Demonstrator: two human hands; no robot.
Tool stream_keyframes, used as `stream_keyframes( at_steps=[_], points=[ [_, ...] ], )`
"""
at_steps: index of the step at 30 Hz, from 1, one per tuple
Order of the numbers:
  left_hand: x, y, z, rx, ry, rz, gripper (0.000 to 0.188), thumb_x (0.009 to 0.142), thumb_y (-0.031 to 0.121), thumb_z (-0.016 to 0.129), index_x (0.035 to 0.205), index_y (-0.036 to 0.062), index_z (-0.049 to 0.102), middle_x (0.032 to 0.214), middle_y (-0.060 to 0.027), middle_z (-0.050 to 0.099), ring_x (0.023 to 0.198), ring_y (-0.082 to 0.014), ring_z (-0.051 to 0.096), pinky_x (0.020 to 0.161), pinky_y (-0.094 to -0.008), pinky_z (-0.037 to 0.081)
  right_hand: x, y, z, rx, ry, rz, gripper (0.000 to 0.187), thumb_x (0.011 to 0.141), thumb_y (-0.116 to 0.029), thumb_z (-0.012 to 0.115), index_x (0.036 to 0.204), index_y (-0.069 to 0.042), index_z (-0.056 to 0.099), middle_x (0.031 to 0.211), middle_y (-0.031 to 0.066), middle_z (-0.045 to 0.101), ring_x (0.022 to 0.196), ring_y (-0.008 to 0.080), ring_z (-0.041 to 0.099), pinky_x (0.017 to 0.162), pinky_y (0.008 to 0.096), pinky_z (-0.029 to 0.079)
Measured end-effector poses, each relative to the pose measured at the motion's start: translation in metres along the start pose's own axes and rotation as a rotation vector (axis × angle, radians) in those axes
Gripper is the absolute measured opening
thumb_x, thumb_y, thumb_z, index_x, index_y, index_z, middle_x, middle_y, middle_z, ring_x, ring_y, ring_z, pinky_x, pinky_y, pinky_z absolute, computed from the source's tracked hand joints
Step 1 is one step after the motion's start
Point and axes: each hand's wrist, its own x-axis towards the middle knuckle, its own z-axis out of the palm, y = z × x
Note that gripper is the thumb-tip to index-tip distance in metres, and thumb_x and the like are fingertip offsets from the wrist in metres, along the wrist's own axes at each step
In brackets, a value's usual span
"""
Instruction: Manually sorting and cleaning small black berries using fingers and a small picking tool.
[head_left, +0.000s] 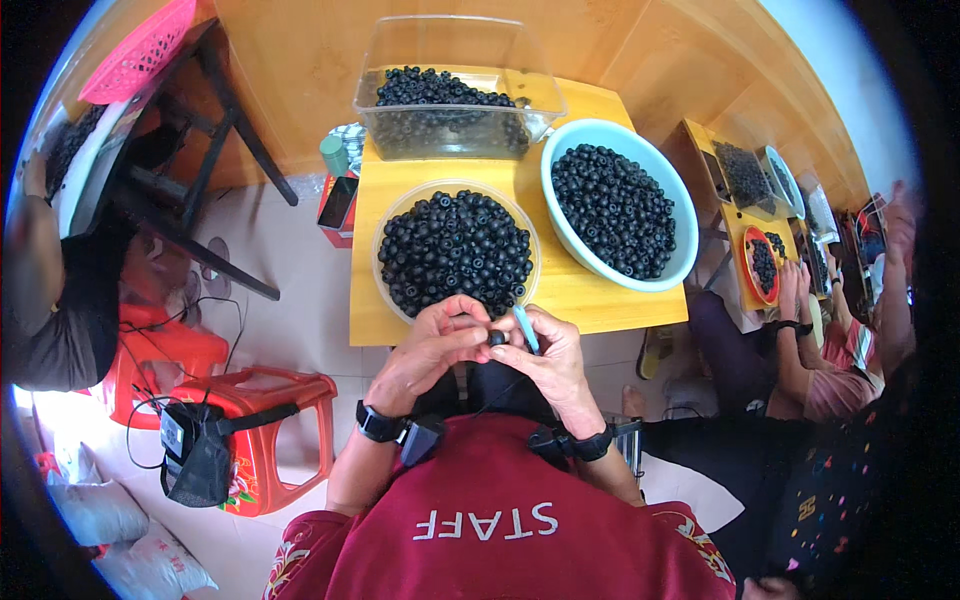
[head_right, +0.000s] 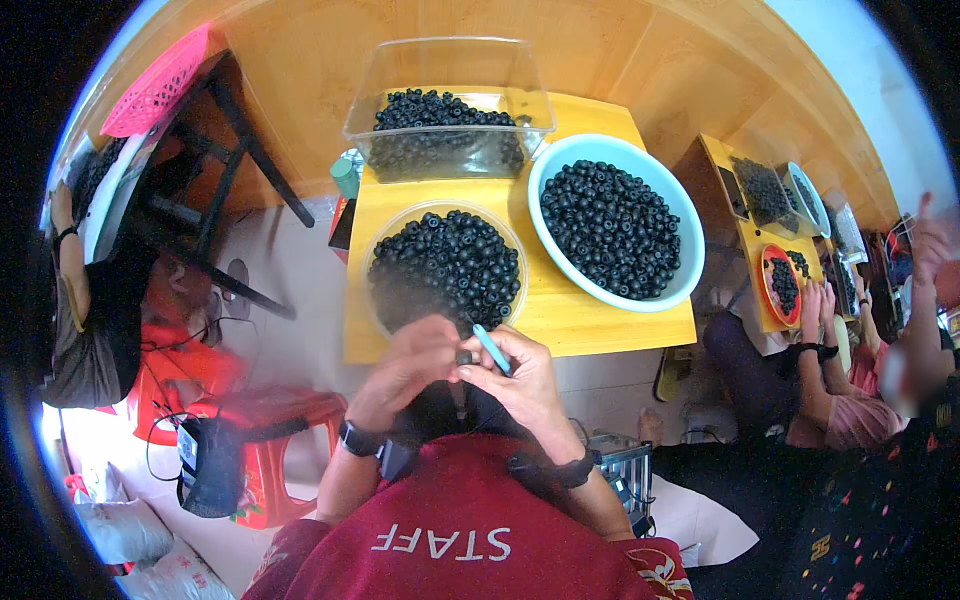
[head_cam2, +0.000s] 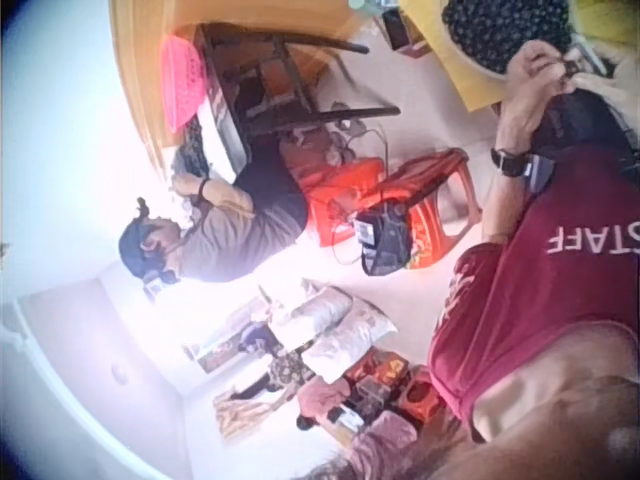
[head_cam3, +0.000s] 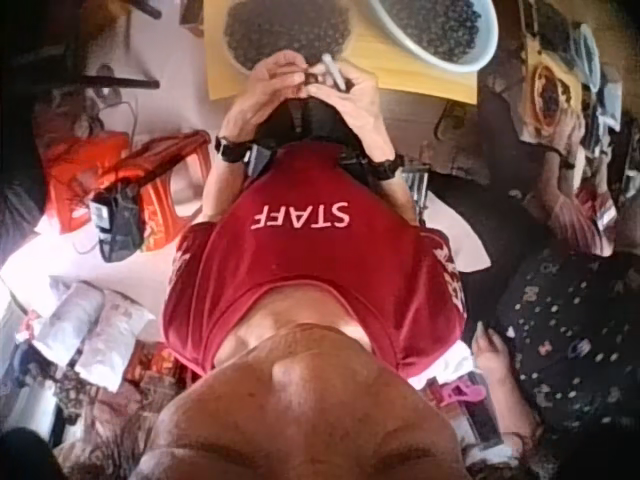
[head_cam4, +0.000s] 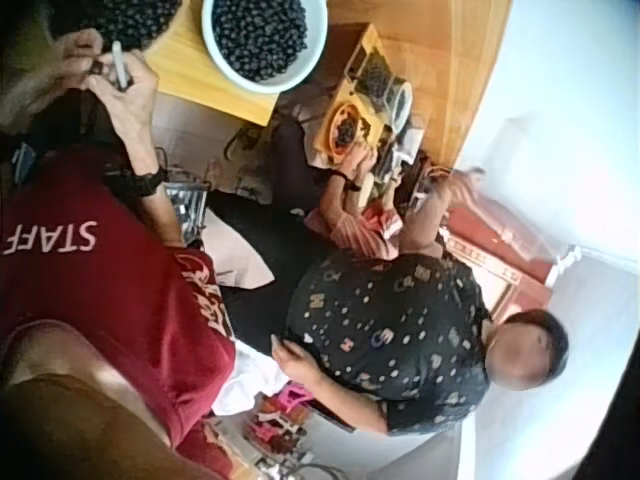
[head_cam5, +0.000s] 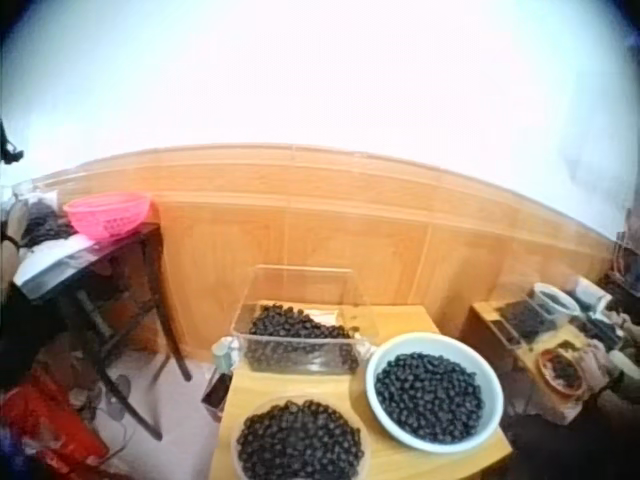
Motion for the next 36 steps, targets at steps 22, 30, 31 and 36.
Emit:
stream_keyframes(
  at_steps=[22, 30, 31, 36],
  points=[
    [0.032, 0.012, -0.018, 0.964, 0.406, 0.441, 0.014, 0.076, 0.002, 0.063, 0.088, -0.0007, 0.058, 0.080, -0.0092, 0.063, 0.069, -0.0178, 0.063, 0.061, -0.0277, 0.050, 0.030, -0.002, -0.082, -0.487, 0.603, -0.159, 0.022, 0.078, -0.001, 0.063, 0.100, -0.001, 0.063, 0.080, -0.0008, 0.058, 0.065, 0.0035, 0.046, 0.056, 0.0172, 0.037],
    [0.088, -0.001, 0.008, 1.566, 0.496, 0.558, 0.017, 0.071, 0.007, 0.066, 0.087, 0.0059, 0.058, 0.081, -0.0113, 0.053, 0.072, -0.0309, 0.057, 0.064, -0.0389, 0.047, 0.008, 0.011, -0.074, -0.455, 0.530, -0.098, 0.016, 0.078, -0.001, 0.062, 0.094, 0.000, 0.065, 0.076, -0.0012, 0.059, 0.063, 0.0035, 0.045, 0.056, 0.0184, 0.036],
    [0.089, -0.002, 0.006, 1.598, 0.478, 0.550, 0.017, 0.071, 0.007, 0.066, 0.085, 0.0063, 0.058, 0.082, -0.0117, 0.052, 0.073, -0.0334, 0.056, 0.064, -0.0409, 0.046, 0.007, 0.010, -0.075, -0.455, 0.539, -0.098, 0.016, 0.078, -0.001, 0.062, 0.094, 0.000, 0.065, 0.076, -0.0012, 0.059, 0.063, 0.0035, 0.045, 0.056, 0.0184, 0.036],
    [0.083, -0.003, 0.008, 1.624, 0.358, 0.578, 0.018, 0.070, 0.002, 0.061, 0.085, 0.0060, 0.053, 0.082, -0.0110, 0.052, 0.078, -0.0313, 0.054, 0.066, -0.0408, 0.044, 0.000, 0.019, -0.074, -0.427, 0.511, -0.013, 0.013, 0.078, -0.004, 0.063, 0.090, 0.000, 0.065, 0.071, -0.0016, 0.059, 0.060, 0.0032, 0.045, 0.054, 0.0186, 0.037]
  ],
)
